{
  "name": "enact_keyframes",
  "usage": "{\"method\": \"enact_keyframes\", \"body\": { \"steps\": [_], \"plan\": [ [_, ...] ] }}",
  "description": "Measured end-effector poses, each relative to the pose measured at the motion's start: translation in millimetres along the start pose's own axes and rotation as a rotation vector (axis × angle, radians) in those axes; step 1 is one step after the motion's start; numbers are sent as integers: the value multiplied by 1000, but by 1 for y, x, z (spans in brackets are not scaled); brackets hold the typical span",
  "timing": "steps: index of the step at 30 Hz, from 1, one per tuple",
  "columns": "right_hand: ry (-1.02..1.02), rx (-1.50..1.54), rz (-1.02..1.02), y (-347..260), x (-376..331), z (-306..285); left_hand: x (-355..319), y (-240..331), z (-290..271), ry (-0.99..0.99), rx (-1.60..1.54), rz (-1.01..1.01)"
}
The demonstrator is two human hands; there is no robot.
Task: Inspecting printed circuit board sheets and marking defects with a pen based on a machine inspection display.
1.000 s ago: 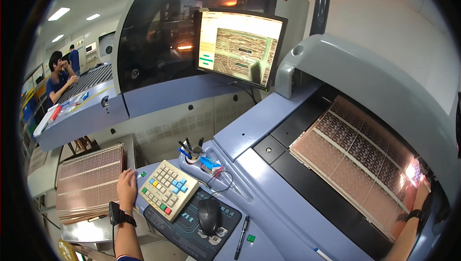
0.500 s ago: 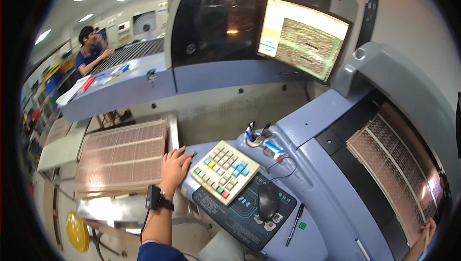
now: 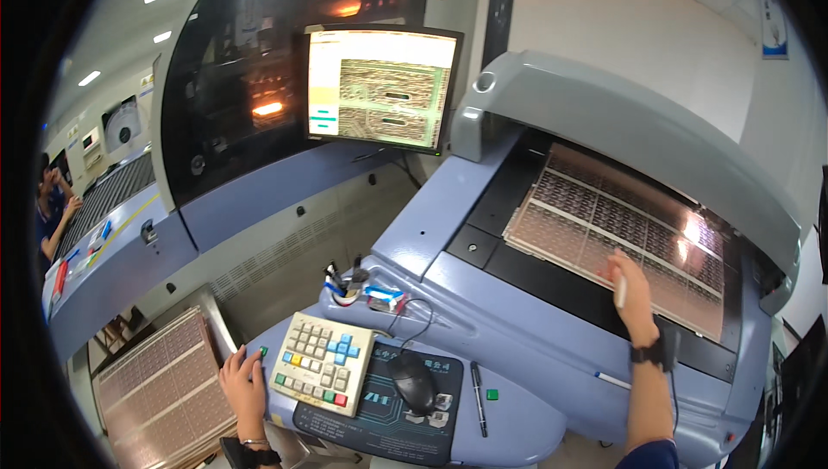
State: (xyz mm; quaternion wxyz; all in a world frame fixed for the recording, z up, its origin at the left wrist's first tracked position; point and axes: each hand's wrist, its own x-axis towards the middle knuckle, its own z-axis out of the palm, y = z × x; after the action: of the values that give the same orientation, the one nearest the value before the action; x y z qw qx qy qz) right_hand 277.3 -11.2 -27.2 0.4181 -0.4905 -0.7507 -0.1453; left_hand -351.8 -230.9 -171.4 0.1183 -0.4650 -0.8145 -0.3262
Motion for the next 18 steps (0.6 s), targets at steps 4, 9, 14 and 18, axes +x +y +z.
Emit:
{"method": "enact_keyframes", "body": {
  "steps": [4,9,14,18],
  "plan": [
    [-61,99,-38,-15,18,31,0,-4,5,3,7,-11],
    [-172,105,138,-30,26,38,2,-1,7,-7,20,-14],
    [-156,-50,-19,-21,17,45,3,0,5,6,-1,-43],
    [-181,-61,-98,-84,10,20,1,0,1,-18,15,39]
  ]
}}
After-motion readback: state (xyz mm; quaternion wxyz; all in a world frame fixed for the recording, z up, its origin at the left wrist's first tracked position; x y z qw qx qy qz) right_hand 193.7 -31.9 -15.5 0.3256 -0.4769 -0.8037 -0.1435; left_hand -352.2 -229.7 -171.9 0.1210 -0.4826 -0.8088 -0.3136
